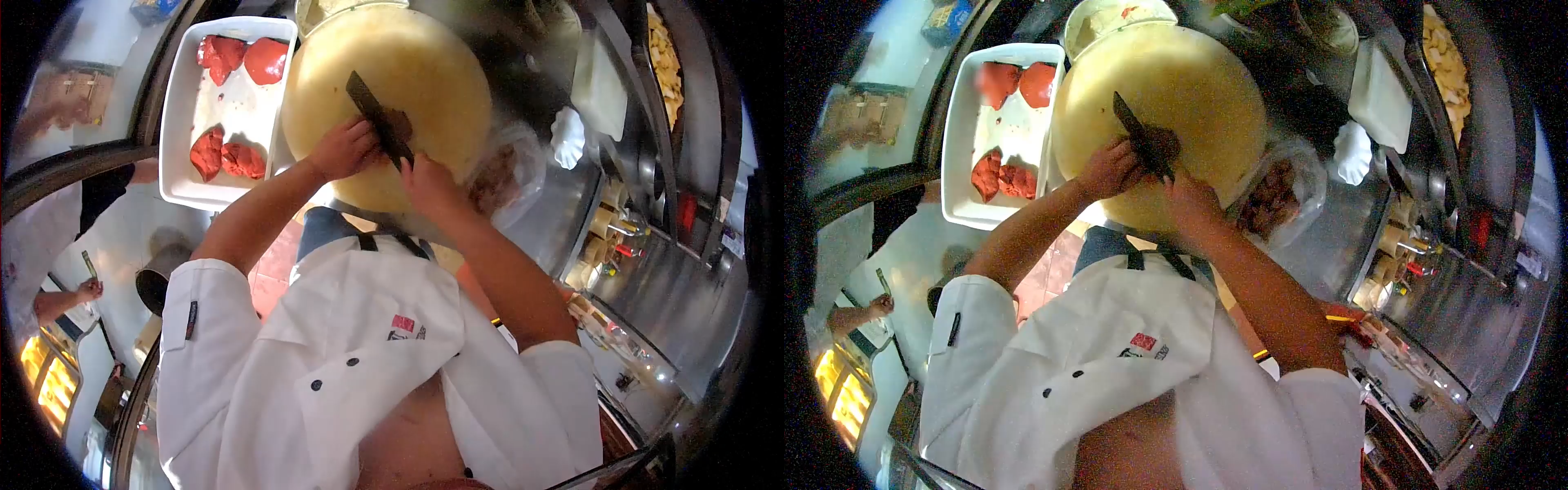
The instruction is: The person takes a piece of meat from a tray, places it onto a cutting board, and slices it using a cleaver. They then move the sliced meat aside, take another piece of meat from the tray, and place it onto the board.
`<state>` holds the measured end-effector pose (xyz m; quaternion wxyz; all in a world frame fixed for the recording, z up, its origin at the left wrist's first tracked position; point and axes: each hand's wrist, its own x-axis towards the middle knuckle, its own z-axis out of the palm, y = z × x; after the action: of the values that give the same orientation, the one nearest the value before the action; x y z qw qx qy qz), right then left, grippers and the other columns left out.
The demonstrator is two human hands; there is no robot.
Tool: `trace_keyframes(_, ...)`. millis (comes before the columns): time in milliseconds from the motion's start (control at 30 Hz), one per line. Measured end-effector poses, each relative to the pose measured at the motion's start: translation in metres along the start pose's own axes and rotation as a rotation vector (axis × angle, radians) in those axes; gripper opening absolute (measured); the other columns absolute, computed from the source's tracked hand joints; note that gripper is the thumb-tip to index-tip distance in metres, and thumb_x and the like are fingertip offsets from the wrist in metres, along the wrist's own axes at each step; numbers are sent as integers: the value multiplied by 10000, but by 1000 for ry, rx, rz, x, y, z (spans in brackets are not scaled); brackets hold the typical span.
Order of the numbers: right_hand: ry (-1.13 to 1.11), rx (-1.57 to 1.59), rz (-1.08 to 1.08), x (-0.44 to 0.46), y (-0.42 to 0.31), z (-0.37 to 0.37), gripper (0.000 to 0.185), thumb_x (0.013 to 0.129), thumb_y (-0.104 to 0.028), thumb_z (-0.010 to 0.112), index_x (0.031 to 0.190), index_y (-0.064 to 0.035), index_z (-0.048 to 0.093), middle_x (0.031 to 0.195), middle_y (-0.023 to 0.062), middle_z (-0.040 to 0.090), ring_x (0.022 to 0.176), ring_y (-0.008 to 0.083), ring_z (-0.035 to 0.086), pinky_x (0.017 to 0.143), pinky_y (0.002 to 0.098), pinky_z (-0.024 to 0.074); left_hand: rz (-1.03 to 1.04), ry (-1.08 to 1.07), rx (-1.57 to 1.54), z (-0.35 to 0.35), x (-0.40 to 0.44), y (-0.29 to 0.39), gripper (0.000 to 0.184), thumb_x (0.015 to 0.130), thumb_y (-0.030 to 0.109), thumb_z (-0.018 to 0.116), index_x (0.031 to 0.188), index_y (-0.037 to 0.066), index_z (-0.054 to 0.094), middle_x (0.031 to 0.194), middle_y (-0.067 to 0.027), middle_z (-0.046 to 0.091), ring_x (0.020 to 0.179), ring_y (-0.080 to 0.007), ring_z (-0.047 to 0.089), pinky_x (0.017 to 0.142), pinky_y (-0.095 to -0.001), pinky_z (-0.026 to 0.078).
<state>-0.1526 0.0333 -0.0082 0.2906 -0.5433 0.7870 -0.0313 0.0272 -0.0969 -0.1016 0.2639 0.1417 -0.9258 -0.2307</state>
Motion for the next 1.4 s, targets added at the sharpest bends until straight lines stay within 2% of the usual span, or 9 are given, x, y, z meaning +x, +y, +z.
trace_keyframes(233,146,58,-42,5,7,5,352,1023,-351,549,974,-9,621,792,315,662,807,523,651,739,604,510,10,16,47,-8,3,3,186,893,224,692,1015,85,682,1103,-123,646,1084,-343,595,957,-436,505)
trace_keyframes(333,145,30,-49,-6,7,-8,347,1017,-352,556,997,-10,609,794,304,669,794,522,650,731,601,512,-20,16,-38,-6,-4,3,248,867,172,685,1089,61,696,1128,-166,644,1121,-409,582,979,-522,496)
trace_keyframes(400,67,6,-3,-19,-4,-32,344,1015,-353,558,1003,-12,598,797,302,672,782,526,648,721,603,514,128,-43,-24,-7,-7,-2,309,838,148,676,1133,54,683,1157,-165,638,1164,-416,561,1030,-523,474)
trace_keyframes(500,-163,-95,68,-28,-22,-61,394,1063,-338,471,1137,23,611,944,306,700,882,479,695,809,581,546,113,-19,44,-7,-11,-3,291,885,135,650,1171,108,696,1187,-116,634,1136,-368,565,1018,-450,480)
trace_keyframes(633,-217,-30,106,-36,-37,-74,376,1068,-312,469,1090,37,609,940,312,695,888,490,690,808,585,546,13,-21,24,-13,-7,2,296,877,138,659,1168,110,698,1181,-114,638,1129,-360,566,1017,-446,481)
trace_keyframes(1000,-67,30,67,-6,-31,-29,435,1068,-329,482,938,44,663,869,317,687,830,502,684,759,594,545,-30,2,-47,-6,-12,-7,262,835,143,699,1080,55,666,1158,-159,628,1114,-396,583,989,-458,501)
trace_keyframes(1167,-4,26,8,7,-9,8,422,1056,-361,499,1004,30,648,855,306,688,813,495,683,749,593,544,0,-3,-12,-13,-5,-4,262,841,138,685,1087,51,663,1165,-164,626,1135,-396,578,993,-458,501)
trace_keyframes(1300,-3,-6,-8,5,-8,-4,402,1049,-370,504,1112,14,604,881,291,696,828,497,681,757,603,539,-21,14,15,-13,-8,4,279,849,146,683,1112,54,670,1171,-152,631,1139,-379,578,1008,-452,496)
trace_keyframes(1400,-16,-10,31,-20,-28,-44,346,1019,-346,557,1049,-3,595,868,296,689,825,520,656,735,610,512,56,10,55,-9,-11,5,341,851,153,688,1177,55,668,1202,-155,632,1108,-407,575,999,-511,494)
